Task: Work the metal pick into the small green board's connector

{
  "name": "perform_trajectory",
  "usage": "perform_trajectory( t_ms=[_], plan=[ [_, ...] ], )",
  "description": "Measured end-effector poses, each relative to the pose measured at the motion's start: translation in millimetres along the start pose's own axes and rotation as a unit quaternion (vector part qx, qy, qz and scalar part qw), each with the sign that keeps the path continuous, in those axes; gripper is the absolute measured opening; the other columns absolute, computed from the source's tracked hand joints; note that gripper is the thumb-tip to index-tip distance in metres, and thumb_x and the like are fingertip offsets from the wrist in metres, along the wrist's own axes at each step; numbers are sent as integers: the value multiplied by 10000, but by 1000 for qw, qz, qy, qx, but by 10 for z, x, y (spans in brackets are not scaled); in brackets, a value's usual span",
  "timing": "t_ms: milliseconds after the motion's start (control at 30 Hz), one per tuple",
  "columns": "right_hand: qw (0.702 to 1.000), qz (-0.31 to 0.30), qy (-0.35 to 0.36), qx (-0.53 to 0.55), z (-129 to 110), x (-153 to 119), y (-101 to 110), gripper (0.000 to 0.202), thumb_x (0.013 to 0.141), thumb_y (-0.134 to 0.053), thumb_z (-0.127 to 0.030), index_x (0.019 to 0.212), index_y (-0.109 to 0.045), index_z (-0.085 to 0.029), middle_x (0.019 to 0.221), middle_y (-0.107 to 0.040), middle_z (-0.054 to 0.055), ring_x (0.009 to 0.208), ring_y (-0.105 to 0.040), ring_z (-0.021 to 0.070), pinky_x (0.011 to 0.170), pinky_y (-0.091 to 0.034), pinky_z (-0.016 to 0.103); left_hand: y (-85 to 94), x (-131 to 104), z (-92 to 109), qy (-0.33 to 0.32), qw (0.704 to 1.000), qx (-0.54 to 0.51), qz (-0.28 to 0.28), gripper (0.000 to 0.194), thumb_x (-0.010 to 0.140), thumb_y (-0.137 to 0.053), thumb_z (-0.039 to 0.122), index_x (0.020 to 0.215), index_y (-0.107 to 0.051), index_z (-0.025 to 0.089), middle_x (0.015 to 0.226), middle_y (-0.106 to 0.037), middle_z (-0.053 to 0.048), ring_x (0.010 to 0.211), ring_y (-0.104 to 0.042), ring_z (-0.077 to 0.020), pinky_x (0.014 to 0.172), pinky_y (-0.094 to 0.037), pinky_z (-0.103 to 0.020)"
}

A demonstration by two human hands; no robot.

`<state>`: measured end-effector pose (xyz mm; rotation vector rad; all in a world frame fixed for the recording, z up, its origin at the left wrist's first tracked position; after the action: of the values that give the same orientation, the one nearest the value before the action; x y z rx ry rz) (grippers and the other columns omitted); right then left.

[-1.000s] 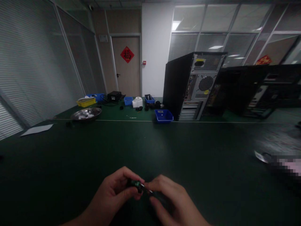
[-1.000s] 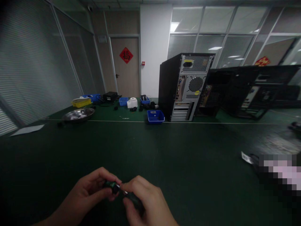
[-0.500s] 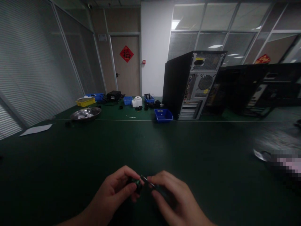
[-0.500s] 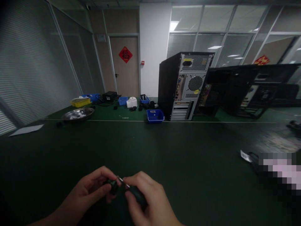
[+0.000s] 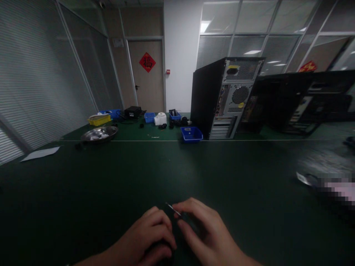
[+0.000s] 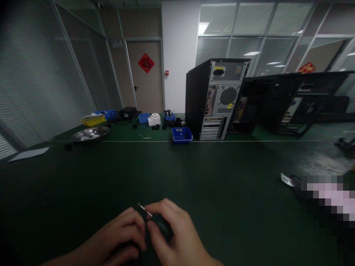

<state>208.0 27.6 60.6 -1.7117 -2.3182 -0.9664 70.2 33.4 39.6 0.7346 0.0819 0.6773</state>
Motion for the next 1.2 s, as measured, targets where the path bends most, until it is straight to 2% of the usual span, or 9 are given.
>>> perform_trajectory(
  t_ms=[133,233,400,533,700,800,900,1033,1200],
  plan=[
    [1000,-10,-13,6,-3,11,1,227,902,-542,-111,1083,-650,-196,956,-697,52,876,-668,171,783,-510,257,-60,-27,-71,-42,999,-10,13,216,961,-530,381,1129,-652,324,1101,-643,-59,1050,-584,-251,900,-450,-352],
    [999,-33,-33,9,10,29,-28,204,900,-533,-111,1049,-648,-188,980,-694,62,905,-662,180,806,-507,268,-31,-40,-43,-19,999,-26,28,255,954,-552,355,1204,-588,321,1195,-613,-56,1101,-561,-253,940,-433,-359],
    [991,-78,-101,-29,122,11,-79,180,845,-562,-107,996,-638,-171,928,-680,54,846,-648,189,753,-500,278,68,-51,-47,63,995,51,63,139,875,-668,324,937,-588,228,951,-626,-36,881,-579,-228,800,-444,-320],
    [980,-149,-132,-30,139,-28,-119,356,707,-609,-14,1010,-582,-198,941,-685,17,821,-646,171,713,-483,244,-53,-80,-206,12,988,141,55,343,787,-703,536,854,-576,225,849,-628,-39,736,-548,-226,676,-434,-309],
    [963,-217,-133,-83,110,-47,-166,466,646,-662,10,1044,-574,-215,1057,-697,47,946,-653,221,795,-465,285,-252,-210,-528,-17,977,200,74,528,697,-750,635,1029,-626,244,975,-696,-95,862,-586,-311,818,-459,-394],
    [964,-220,-113,-102,133,-38,-215,439,619,-669,3,995,-585,-207,998,-707,40,876,-661,216,751,-471,281,-267,-238,-598,-10,979,184,89,613,684,-768,615,1157,-604,261,1120,-688,-117,995,-571,-354,944,-421,-439],
    [966,-209,-98,-113,159,-28,-246,371,640,-654,-8,956,-597,-195,937,-707,38,820,-659,202,707,-469,264,-232,-184,-527,9,984,161,69,468,713,-757,557,1047,-635,252,1009,-693,-89,916,-572,-311,908,-434,-418],
    [970,-194,-102,-110,185,-40,-237,322,681,-641,-16,949,-604,-190,927,-709,43,804,-661,191,689,-466,249,-105,-91,-225,32,991,126,43,277,782,-690,420,970,-618,230,925,-655,-65,823,-559,-252,728,-464,-331],
    [977,-173,-92,-89,172,-45,-198,320,697,-620,-13,956,-593,-199,923,-692,26,787,-647,166,672,-464,226,63,-80,-83,117,989,58,72,317,785,-652,220,1095,-584,230,926,-612,-37,811,-580,-222,707,-483,-303]
  ],
)
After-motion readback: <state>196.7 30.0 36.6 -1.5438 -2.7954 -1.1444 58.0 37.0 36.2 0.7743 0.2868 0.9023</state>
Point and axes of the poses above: each hand's wrist, its own x-axis towards the middle knuckle, its own y-axis out of the back of the hand, z = x × y, the point moved 7 cm from there along x, towards the middle knuckle
